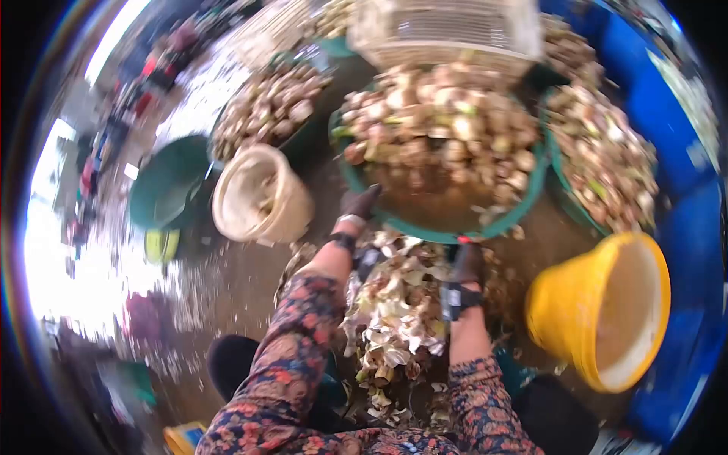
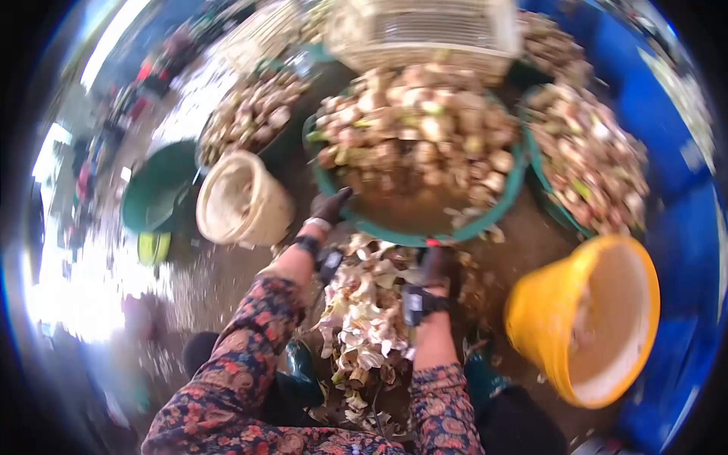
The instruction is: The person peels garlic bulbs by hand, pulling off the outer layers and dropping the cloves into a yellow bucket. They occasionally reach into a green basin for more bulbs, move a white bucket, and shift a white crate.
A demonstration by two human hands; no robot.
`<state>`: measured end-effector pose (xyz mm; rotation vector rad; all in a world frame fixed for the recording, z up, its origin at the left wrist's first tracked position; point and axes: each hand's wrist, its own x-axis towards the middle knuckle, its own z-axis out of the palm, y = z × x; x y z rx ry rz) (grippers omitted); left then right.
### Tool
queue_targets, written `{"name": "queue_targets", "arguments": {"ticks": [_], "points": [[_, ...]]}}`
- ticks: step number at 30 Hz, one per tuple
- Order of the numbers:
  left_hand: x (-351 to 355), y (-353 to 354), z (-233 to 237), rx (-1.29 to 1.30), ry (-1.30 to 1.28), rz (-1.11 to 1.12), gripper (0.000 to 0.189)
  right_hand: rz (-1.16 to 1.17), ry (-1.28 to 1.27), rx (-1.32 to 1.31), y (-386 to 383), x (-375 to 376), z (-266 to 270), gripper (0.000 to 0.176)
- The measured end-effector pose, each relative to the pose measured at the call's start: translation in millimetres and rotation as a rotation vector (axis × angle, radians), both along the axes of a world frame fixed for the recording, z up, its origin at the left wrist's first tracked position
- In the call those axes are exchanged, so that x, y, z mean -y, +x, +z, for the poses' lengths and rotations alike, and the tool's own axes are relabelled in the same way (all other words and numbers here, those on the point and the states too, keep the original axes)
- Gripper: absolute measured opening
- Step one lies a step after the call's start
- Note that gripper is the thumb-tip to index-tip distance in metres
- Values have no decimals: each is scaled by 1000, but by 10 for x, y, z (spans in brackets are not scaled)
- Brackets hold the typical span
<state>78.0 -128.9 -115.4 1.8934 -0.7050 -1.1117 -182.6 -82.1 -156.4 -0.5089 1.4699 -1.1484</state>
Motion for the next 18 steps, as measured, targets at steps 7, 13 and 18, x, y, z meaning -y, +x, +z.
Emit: {"name": "queue_targets", "arguments": {"ticks": [7, 13, 18], "points": [[294, -176, -750, 122, -44, 396, 22, 227, -173, 374, -124, 141, -197, 42], [156, -134, -280, 23, -27, 439, 24, 225, 25, -102, -755, 363, -515, 39], [173, -146, -253, 68, 80, 356, 22, 1052, -305, -448, 19, -680, 213, 36]]}}
